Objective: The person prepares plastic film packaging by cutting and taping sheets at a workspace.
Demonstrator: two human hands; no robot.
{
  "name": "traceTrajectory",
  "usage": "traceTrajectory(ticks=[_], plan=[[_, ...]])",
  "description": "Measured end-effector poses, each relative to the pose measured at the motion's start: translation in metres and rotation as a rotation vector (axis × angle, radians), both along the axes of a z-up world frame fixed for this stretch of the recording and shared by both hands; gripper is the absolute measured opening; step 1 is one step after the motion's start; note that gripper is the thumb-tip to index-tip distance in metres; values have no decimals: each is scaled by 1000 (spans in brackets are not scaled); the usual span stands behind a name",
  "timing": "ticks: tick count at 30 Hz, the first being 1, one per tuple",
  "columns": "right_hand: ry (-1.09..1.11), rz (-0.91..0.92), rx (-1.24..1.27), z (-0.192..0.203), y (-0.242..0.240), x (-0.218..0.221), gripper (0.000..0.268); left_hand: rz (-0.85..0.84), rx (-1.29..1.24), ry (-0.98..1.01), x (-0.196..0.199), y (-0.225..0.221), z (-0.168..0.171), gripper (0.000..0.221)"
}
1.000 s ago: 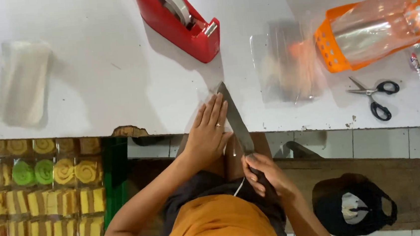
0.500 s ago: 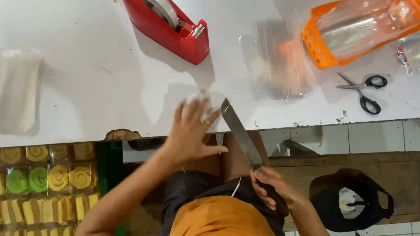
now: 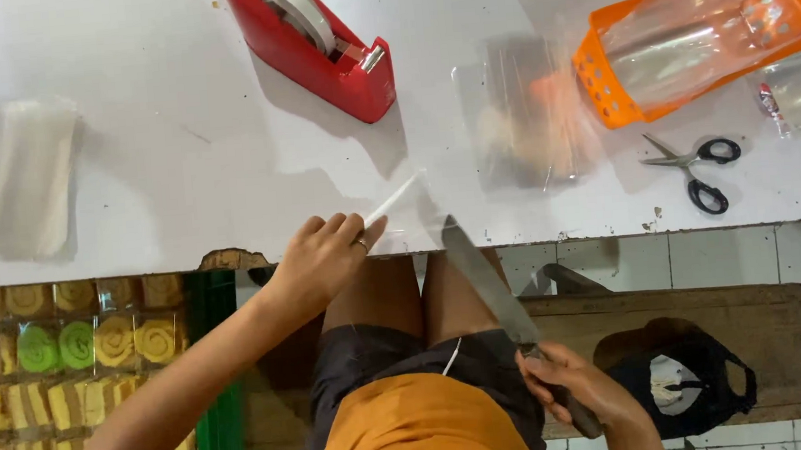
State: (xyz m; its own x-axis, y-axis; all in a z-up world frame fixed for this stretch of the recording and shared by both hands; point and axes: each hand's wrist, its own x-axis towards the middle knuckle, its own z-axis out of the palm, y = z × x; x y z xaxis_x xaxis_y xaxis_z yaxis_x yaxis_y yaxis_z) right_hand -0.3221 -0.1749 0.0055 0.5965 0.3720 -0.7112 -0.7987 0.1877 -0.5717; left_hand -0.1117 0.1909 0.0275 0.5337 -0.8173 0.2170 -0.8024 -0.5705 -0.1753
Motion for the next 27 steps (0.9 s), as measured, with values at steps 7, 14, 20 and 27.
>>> traceTrajectory(ticks=[7,14,20,27], plan=[[-46,-345,-55,7,-52,-17,25,244,-317,190,26,52,5,29],[-132,-39,132,-20,2,2,23,649,-1643,1344,20,-5,32,26],[-24,61,305,-35,35,4,32,480,-1983,1454,25,-41,-1,29],[-152,145,305,-20,54,26,31,506,-1944,1551,20,-57,9,28]])
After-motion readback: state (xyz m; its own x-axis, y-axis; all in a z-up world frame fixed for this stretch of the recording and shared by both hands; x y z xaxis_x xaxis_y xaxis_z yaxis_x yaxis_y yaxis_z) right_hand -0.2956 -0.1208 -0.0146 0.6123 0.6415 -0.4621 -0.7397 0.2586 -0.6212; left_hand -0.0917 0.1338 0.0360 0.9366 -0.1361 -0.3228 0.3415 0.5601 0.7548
